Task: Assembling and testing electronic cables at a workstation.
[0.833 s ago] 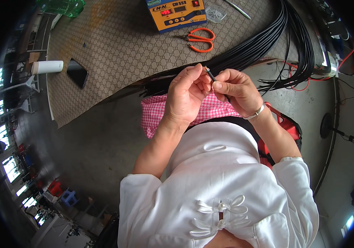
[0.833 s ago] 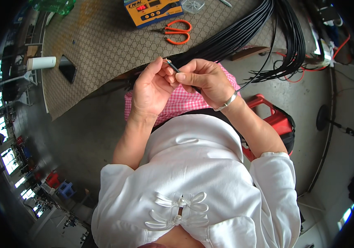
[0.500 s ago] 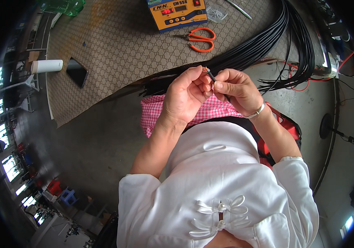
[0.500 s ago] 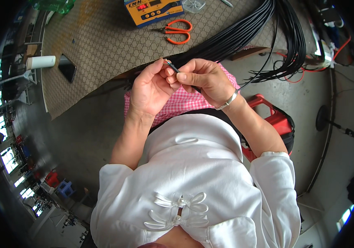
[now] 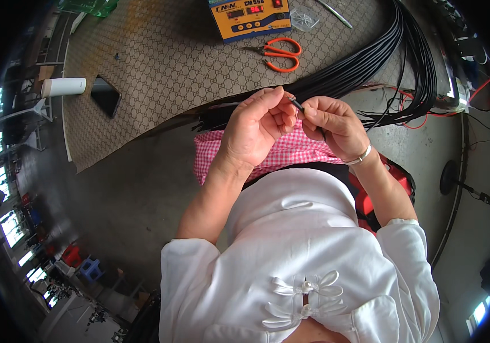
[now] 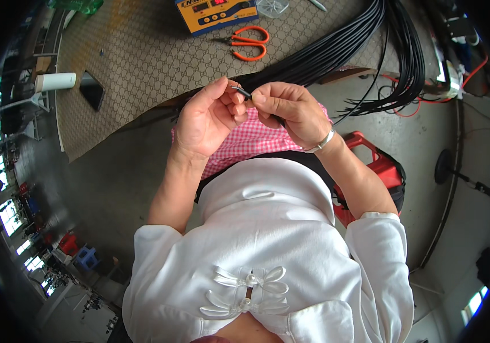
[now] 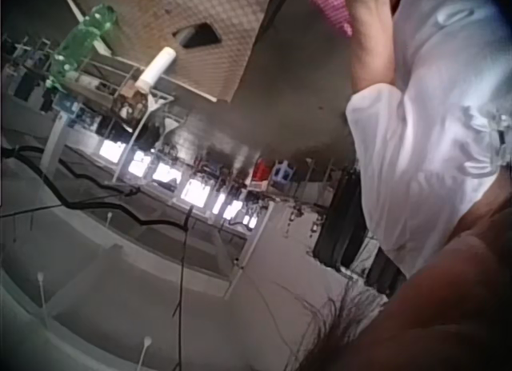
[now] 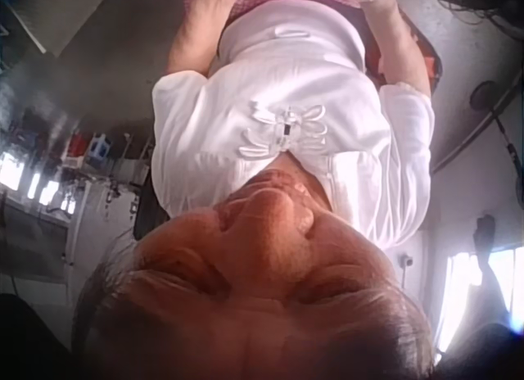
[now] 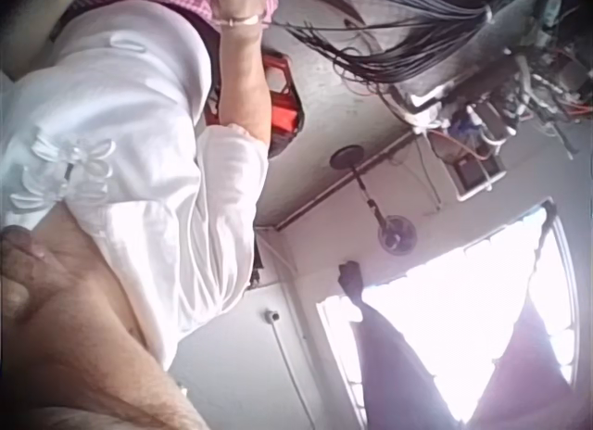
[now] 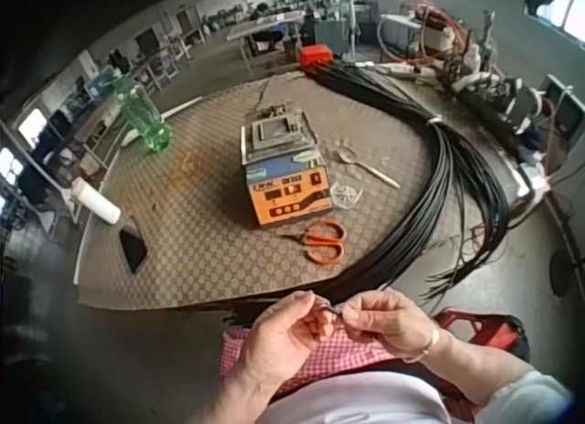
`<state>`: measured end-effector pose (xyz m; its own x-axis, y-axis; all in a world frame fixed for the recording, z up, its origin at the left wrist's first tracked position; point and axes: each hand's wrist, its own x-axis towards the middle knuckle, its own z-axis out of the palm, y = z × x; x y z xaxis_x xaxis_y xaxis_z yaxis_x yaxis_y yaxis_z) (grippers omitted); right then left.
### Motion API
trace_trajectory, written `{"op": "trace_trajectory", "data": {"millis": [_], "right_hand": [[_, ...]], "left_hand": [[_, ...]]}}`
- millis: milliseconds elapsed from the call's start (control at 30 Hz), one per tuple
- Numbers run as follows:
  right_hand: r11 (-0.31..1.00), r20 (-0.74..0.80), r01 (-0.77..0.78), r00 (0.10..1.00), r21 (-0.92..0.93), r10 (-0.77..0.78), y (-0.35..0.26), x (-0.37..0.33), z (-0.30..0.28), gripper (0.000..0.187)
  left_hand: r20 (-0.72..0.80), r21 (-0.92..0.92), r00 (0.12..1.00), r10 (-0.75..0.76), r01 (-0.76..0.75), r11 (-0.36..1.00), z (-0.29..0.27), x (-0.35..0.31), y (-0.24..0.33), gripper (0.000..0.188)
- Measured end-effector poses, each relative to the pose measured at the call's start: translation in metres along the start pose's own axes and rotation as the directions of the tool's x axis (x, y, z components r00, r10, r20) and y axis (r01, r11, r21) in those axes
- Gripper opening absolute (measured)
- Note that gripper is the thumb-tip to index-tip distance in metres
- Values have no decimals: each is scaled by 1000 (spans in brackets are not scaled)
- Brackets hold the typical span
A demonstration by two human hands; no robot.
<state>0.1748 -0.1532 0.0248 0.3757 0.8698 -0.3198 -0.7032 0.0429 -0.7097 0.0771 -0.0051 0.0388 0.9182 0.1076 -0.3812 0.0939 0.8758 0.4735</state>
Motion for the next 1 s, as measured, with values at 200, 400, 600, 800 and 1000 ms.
{"op": "trace_trajectory", "data": {"millis": [200, 400, 600, 800, 1000], "right_hand": [[996, 34, -27, 999, 88, 24, -1, 2, -2, 16], [994, 26, -40, 999, 103, 38, -2, 2, -1, 17], [982, 77, -97, 993, 163, 85, -4, 1, -5, 16], [984, 83, -113, 991, 135, 102, -6, -1, -4, 17], [980, 144, -149, 981, 129, 130, -8, 0, -7, 18]], "left_hand": [[68, -81, 997, 20, -15, 997, -2, 1, -6, 16], [70, -61, 996, 54, -49, 997, -3, 0, -8, 15], [46, 8, 998, 50, -50, 999, 0, -1, -3, 17], [58, 70, 998, -8, 4, 998, 0, 0, 5, 16], [85, -12, 988, -127, 128, 992, -6, 1, 7, 15]]}}
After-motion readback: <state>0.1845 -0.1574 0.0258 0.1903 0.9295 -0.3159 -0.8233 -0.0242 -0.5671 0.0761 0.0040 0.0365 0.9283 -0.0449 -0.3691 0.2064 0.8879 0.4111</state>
